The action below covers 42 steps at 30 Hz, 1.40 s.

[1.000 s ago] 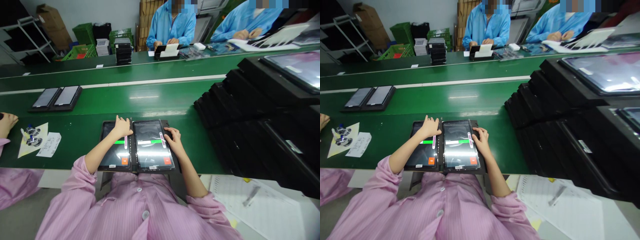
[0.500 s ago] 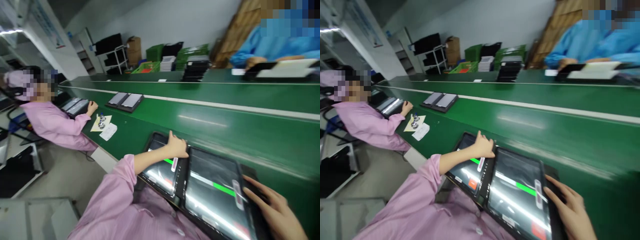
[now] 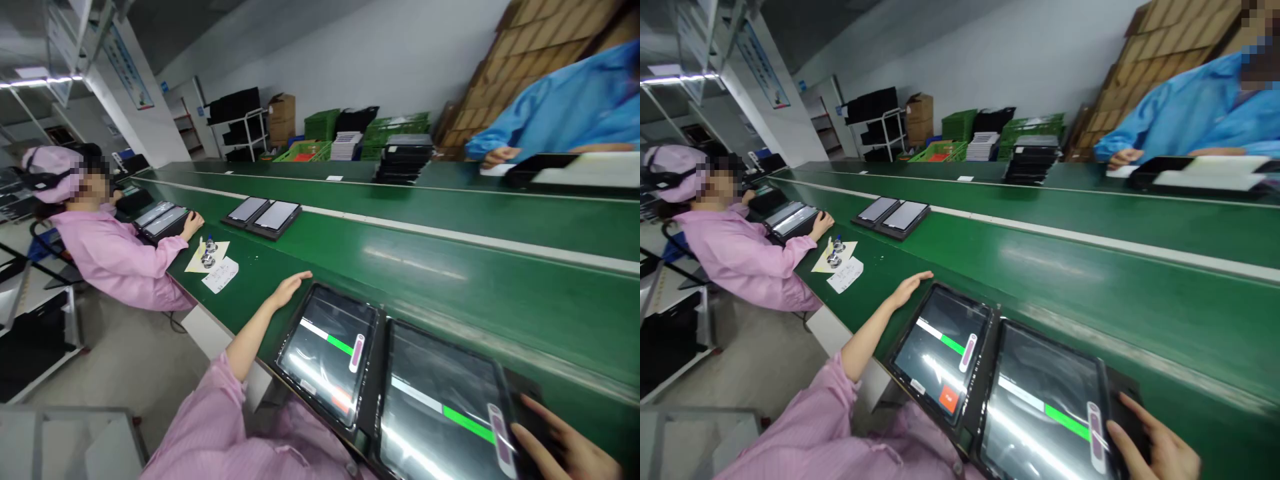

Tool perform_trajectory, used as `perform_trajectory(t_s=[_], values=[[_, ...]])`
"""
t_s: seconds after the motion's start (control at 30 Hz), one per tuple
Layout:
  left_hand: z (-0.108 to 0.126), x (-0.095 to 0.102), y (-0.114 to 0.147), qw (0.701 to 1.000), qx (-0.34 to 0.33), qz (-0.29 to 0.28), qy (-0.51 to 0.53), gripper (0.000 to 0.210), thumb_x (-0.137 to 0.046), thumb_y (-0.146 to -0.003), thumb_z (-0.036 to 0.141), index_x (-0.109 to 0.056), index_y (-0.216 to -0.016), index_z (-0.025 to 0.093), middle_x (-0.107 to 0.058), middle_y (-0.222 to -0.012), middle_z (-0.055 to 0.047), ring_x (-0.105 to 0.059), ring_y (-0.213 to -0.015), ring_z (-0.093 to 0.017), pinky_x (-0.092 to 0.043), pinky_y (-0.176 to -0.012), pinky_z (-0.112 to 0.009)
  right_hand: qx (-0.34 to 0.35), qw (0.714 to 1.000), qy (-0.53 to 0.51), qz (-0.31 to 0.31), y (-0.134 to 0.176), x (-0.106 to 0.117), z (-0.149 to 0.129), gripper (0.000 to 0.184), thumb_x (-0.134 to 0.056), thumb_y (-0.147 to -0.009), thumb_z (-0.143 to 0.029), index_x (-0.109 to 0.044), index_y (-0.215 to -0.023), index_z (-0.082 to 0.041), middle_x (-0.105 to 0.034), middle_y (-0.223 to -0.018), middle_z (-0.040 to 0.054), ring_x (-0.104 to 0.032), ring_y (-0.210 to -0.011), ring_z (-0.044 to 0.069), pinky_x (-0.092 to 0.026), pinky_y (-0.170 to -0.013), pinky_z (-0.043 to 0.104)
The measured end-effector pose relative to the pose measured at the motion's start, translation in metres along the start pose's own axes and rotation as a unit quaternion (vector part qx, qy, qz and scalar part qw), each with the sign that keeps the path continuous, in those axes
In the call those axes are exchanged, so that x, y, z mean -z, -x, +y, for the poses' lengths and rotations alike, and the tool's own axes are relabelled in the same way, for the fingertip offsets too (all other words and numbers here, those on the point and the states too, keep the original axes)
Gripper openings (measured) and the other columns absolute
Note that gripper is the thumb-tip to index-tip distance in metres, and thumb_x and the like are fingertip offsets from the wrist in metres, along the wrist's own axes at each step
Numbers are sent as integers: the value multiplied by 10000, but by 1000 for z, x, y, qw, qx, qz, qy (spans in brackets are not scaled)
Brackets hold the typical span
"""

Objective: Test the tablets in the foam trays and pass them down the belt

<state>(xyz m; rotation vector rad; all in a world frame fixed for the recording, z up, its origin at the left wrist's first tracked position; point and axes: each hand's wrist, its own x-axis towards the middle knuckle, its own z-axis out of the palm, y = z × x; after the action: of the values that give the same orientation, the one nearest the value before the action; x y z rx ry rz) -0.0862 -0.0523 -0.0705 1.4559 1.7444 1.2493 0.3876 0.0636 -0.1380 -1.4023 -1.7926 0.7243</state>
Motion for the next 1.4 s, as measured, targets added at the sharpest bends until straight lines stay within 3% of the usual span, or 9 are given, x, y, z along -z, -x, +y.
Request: perform_trajectory(t_s=[0.1, 0.23, 0.4, 0.63, 0.83, 1.0, 1.2, 1.3, 1.4], values=[[-15, -3, 6, 996, -35, 16, 74, 746, -236, -1006, 653, -502, -1456, 120, -658, -1313, -195, -609, -1238, -299, -383, -1124, -508, -13, 1000, -9, -26, 8, 6, -19, 570, -555, -725, -680, -627, -1165, -325, -612, -1086, 167, -568, -1055, 438, -462, -976, 633], [-22, -6, 4, 990, -47, 28, 132, 774, -424, -927, 744, -575, -1391, 143, -671, -1282, -177, -625, -1183, -304, -375, -1129, -506, -22, 999, -38, -11, 16, 7, -33, 642, -548, -738, -667, -601, -1224, -251, -573, -1159, 156, -538, -1120, 407, -433, -1034, 607], [-25, -4, 13, 988, -24, 25, 151, 726, -469, -928, 720, -572, -1395, 173, -580, -1422, -166, -554, -1298, -315, -321, -1179, -516, -8, 998, -65, 14, 22, 1, -31, 599, -575, -773, -602, -581, -1272, -271, -542, -1192, 117, -545, -1106, 344, -413, -1056, 567], [-21, -10, 62, 987, 3, 13, 158, 729, -567, -888, 646, -491, -1475, 220, -395, -1600, -103, -318, -1496, -312, -200, -1259, -473, -3, 995, -98, 19, 25, -1, -38, 573, -581, -816, -550, -551, -1311, -264, -554, -1292, 115, -535, -1163, 331, -381, -1089, 559], [-12, -7, 116, 988, 2, -20, 153, 728, -580, -886, 543, -351, -1552, 361, -284, -1656, 57, -174, -1544, -287, -138, -1279, -442, -11, 988, -155, -17, 53, 13, -53, 543, -476, -932, -567, -483, -1380, -260, -519, -1421, 114, -492, -1296, 307, -380, -1119, 507], [-10, -6, 152, 983, 20, -25, 183, 875, -624, -857, 545, -235, -1600, 292, -214, -1681, -52, -138, -1551, -306, -119, -1275, -491, 107, 994, 34, -17, 112, 30, -89, 466, -450, -993, -511, -551, -1387, -284, -430, -1484, 130, -382, -1373, 354, -318, -1133, 570], [-5, -5, 156, 983, 33, -21, 179, 947, -681, -794, 609, -267, -1586, 296, -204, -1681, -78, -129, -1549, -334, -132, -1270, -507, 299, 935, 159, -102, 153, 18, -125, 389, -557, -949, -545, -651, -1304, -417, -377, -1553, 60, -371, -1344, 386, -195, -1133, 659], [-3, -4, 154, 983, 33, -30, 177, 983, -691, -777, 627, -250, -1589, 293, -190, -1685, -84, -119, -1550, -339, -134, -1268, -515, 321, 922, 180, -121, 150, 15, -128, 366, -596, -921, -597, -688, -1231, -425, -405, -1538, 48, -353, -1355, 393, -125, -1142, 682], [0, -4, 154, 987, 28, -37, 156, 1010, -680, -783, 648, -222, -1598, 265, -166, -1689, -101, -105, -1552, -336, -103, -1272, -507, 275, 944, 164, -83, 127, 25, -119, 463, -532, -939, -631, -642, -1311, -379, -358, -1546, 83, -338, -1376, 394, -155, -1149, 664]])
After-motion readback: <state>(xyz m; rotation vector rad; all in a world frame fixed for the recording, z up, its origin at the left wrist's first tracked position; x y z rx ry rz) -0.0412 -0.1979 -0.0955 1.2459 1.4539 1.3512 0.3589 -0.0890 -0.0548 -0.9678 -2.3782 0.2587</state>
